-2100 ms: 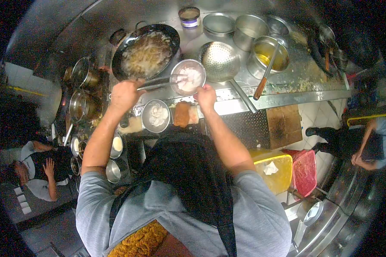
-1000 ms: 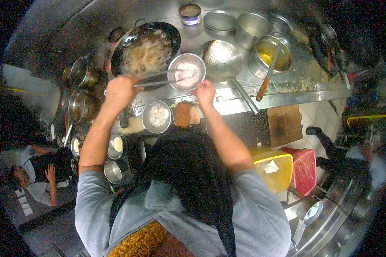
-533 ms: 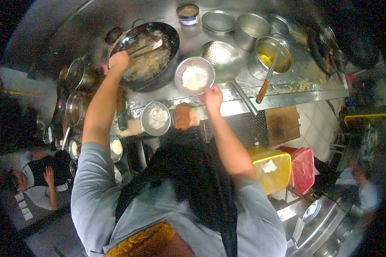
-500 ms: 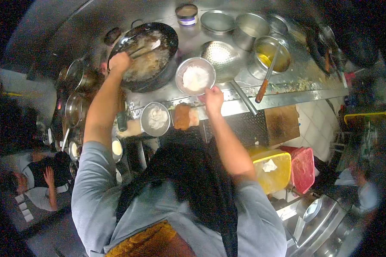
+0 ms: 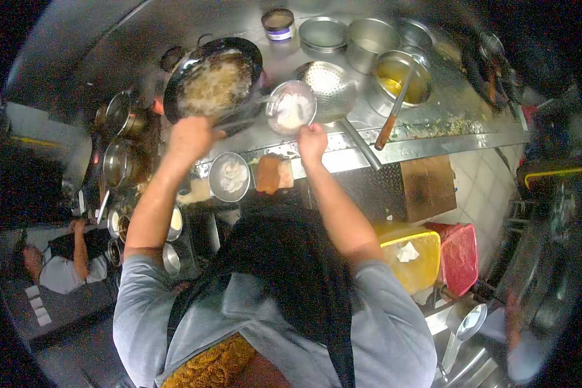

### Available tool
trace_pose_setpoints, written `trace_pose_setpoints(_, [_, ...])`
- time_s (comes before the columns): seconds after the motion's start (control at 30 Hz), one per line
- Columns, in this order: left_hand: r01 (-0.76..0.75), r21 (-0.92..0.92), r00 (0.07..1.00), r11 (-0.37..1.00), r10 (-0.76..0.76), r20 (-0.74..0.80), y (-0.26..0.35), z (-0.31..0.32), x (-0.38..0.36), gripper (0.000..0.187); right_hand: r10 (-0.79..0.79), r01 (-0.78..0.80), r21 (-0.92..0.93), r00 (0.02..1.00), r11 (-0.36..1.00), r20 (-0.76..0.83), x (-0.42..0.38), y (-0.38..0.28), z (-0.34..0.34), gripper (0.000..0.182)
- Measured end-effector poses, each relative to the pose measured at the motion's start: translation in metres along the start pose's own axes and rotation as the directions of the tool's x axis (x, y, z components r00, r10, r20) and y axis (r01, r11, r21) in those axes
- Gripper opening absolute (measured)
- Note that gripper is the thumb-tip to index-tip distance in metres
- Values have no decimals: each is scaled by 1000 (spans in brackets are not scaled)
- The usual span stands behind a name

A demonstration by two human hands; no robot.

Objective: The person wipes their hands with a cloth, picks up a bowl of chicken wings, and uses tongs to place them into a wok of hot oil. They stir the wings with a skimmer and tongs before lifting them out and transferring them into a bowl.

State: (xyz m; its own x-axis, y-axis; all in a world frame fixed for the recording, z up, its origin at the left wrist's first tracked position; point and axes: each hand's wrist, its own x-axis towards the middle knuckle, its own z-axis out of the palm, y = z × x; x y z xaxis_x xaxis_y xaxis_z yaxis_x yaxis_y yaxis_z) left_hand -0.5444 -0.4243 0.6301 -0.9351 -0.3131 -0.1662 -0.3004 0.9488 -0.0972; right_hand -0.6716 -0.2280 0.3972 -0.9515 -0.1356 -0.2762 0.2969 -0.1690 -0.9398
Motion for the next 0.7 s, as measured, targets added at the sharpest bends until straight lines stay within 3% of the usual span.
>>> trace_pose_setpoints(0.07, [7, 37, 1000, 999, -8, 30, 21, 23, 3, 31, -44, 39, -122, 998, 992, -34, -1, 1, 4, 13])
trace_pose_setpoints(0.1, [19, 60, 999, 998, -17, -34, 29, 40, 7, 30, -43, 40, -118, 999, 992, -24, 2, 6, 5, 13])
trace_pose_setpoints(0.17, [33, 86, 995, 996, -24, -97, 36, 46, 7, 29, -192, 172, -277, 980, 945, -45, 7, 17, 5, 17])
trace_pose_setpoints(0.23, [7, 90, 1000, 996, -7, 4, 42, 39, 5, 32, -147, 136, -210, 988, 968, -38, 6, 12, -1, 16])
trace_pose_setpoints(0.37, [-34, 62, 999, 997, 35, -25, 42, 22, -11, 33, -46, 47, -33, 999, 998, 17, 0, -4, -12, 16])
trace_pose_setpoints(0.6, [3, 21, 998, 1000, -2, -70, 39, 16, -22, 37, 20, -22, 44, 998, 999, 58, -15, -19, -13, 14])
trace_pose_setpoints(0.7, [-50, 27, 992, 998, 53, -119, 30, 24, -20, 36, 30, -31, 3, 998, 1000, 63, -20, -19, -9, 13])
